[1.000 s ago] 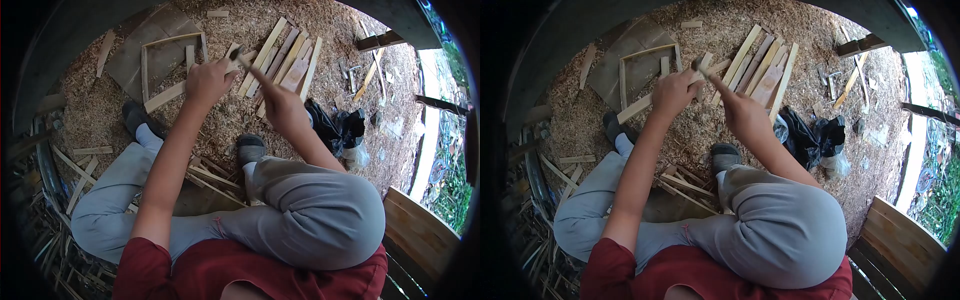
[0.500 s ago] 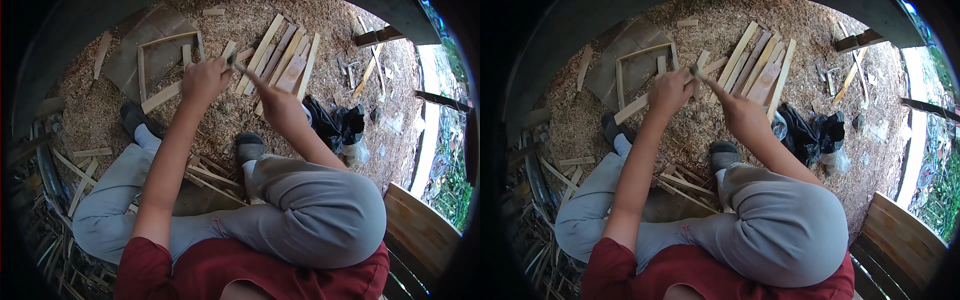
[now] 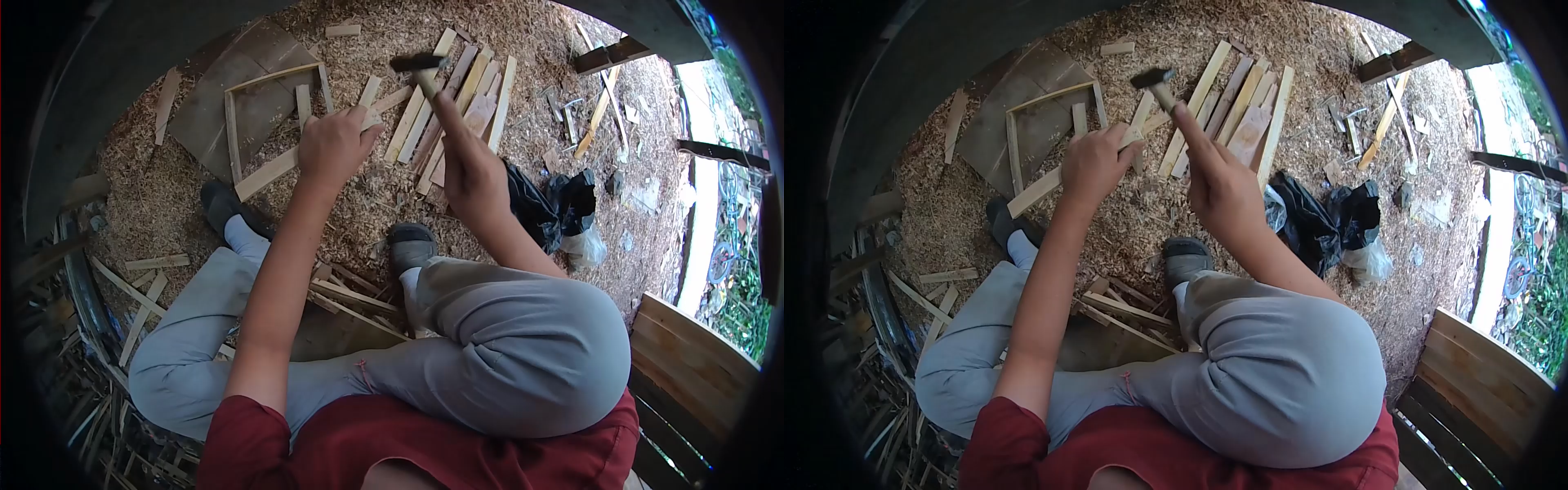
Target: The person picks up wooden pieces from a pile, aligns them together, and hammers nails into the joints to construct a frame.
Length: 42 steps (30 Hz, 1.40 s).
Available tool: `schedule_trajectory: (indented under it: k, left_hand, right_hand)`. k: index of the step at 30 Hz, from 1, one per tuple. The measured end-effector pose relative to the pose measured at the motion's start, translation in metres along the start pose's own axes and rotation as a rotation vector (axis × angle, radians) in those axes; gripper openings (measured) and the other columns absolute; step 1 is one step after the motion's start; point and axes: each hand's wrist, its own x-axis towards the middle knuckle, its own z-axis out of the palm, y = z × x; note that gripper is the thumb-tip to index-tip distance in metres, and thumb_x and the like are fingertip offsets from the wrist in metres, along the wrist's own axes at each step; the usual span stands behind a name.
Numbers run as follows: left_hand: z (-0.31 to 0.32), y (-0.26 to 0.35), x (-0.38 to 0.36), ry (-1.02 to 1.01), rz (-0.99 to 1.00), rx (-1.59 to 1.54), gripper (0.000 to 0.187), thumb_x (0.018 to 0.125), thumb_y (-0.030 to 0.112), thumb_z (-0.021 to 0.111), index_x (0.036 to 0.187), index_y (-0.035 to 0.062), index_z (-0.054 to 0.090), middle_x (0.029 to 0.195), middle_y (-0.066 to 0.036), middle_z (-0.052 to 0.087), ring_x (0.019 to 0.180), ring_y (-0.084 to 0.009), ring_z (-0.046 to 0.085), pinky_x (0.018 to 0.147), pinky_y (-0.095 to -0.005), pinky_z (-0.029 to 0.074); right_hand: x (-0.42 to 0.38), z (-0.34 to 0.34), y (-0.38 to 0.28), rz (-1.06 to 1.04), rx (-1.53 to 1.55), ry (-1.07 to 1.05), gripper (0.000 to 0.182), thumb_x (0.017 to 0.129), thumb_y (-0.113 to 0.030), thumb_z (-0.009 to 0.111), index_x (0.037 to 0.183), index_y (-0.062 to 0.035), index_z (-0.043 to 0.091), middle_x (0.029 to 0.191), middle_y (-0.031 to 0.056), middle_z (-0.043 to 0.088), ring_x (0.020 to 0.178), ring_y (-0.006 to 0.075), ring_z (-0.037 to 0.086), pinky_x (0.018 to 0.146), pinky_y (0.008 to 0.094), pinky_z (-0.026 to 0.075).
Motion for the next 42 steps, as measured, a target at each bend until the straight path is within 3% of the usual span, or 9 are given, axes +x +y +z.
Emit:
schedule_trajectory:
  k: [9, 13, 17, 21, 27, 31, 35, 37, 42]
  left_hand:
    - [-0.001, -0.001, -0.002, -0.005, 0.020, -0.038, 0.036, 0.101, 0.045, 0.070, 0.106, 0.0094, 0.069, 0.088, -0.011, 0.075, 0.087, -0.0338, 0.074, 0.081, -0.0512, 0.052]
    - [-0.002, 0.001, -0.002, 0.013, 0.016, -0.079, 0.036, 0.101, 0.044, 0.070, 0.111, 0.0095, 0.069, 0.089, -0.013, 0.076, 0.088, -0.0353, 0.074, 0.084, -0.0516, 0.052]
    - [-0.002, -0.003, -0.001, -0.093, -0.030, -0.030, 0.037, 0.101, 0.045, 0.071, 0.114, 0.0102, 0.070, 0.090, -0.013, 0.077, 0.088, -0.0348, 0.074, 0.083, -0.0512, 0.052]
    - [0.003, -0.003, 0.000, 0.010, 0.023, -0.027, 0.037, 0.101, 0.045, 0.071, 0.116, 0.0108, 0.071, 0.090, -0.012, 0.077, 0.087, -0.0346, 0.074, 0.082, -0.0512, 0.053]
    - [-0.001, -0.001, 0.001, -0.031, 0.006, -0.025, 0.039, 0.102, 0.049, 0.069, 0.105, 0.0104, 0.071, 0.089, -0.008, 0.077, 0.083, -0.0314, 0.075, 0.079, -0.0485, 0.053]
    - [0.000, 0.001, -0.001, 0.032, 0.039, 0.006, 0.038, 0.101, 0.048, 0.070, 0.104, 0.0107, 0.072, 0.088, -0.008, 0.077, 0.083, -0.0307, 0.075, 0.078, -0.0483, 0.053]
    - [-0.001, 0.000, -0.001, -0.011, 0.012, 0.005, 0.038, 0.101, 0.049, 0.069, 0.104, 0.0111, 0.072, 0.088, -0.008, 0.077, 0.085, -0.0307, 0.075, 0.079, -0.0483, 0.053]
    - [-0.003, 0.002, -0.003, 0.008, 0.044, -0.032, 0.038, 0.102, 0.049, 0.068, 0.103, 0.0112, 0.072, 0.089, -0.009, 0.077, 0.085, -0.0309, 0.075, 0.079, -0.0482, 0.053]
    - [0.001, -0.002, -0.005, -0.039, 0.016, 0.002, 0.040, 0.102, 0.051, 0.067, 0.103, 0.0107, 0.071, 0.090, -0.010, 0.076, 0.085, -0.0323, 0.075, 0.080, -0.0495, 0.053]
  right_hand:
    - [0.001, 0.004, 0.003, -0.069, 0.025, 0.124, 0.075, 0.099, -0.002, 0.060, 0.166, -0.0306, 0.043, 0.081, 0.0186, 0.067, 0.073, 0.0414, 0.070, 0.066, 0.0556, 0.054]
    - [0.002, 0.001, 0.012, 0.137, -0.195, -0.340, 0.074, 0.100, -0.003, 0.061, 0.166, -0.0309, 0.044, 0.084, 0.0193, 0.068, 0.073, 0.0411, 0.070, 0.068, 0.0534, 0.055]
    - [-0.002, 0.003, 0.002, -0.082, 0.048, 0.167, 0.076, 0.098, -0.002, 0.061, 0.165, -0.0319, 0.045, 0.084, 0.0202, 0.068, 0.073, 0.0413, 0.071, 0.068, 0.0538, 0.055]
    - [-0.002, 0.004, 0.008, 0.117, -0.186, -0.369, 0.078, 0.095, 0.004, 0.061, 0.167, -0.0224, 0.043, 0.088, 0.0188, 0.068, 0.075, 0.0403, 0.070, 0.067, 0.0526, 0.055]
    - [-0.003, 0.006, 0.007, -0.100, 0.039, 0.166, 0.073, 0.099, -0.002, 0.060, 0.166, -0.0283, 0.045, 0.090, 0.0198, 0.070, 0.073, 0.0416, 0.070, 0.067, 0.0531, 0.054]
    - [0.001, 0.000, 0.005, 0.104, -0.100, -0.379, 0.076, 0.098, 0.005, 0.058, 0.167, -0.0257, 0.043, 0.085, 0.0196, 0.069, 0.078, 0.0398, 0.070, 0.067, 0.0518, 0.054]
    - [0.005, 0.002, -0.001, -0.097, 0.112, 0.185, 0.074, 0.100, -0.001, 0.059, 0.166, -0.0303, 0.044, 0.081, 0.0198, 0.070, 0.075, 0.0409, 0.072, 0.068, 0.0528, 0.054]
    - [0.003, 0.001, 0.005, 0.247, -0.187, -0.464, 0.075, 0.100, 0.001, 0.059, 0.166, -0.0301, 0.044, 0.092, 0.0220, 0.073, 0.082, 0.0407, 0.072, 0.072, 0.0510, 0.055]
    - [0.003, 0.004, 0.010, -0.056, 0.045, 0.137, 0.073, 0.100, -0.005, 0.060, 0.166, -0.0309, 0.044, 0.081, 0.0186, 0.071, 0.071, 0.0419, 0.070, 0.066, 0.0545, 0.055]
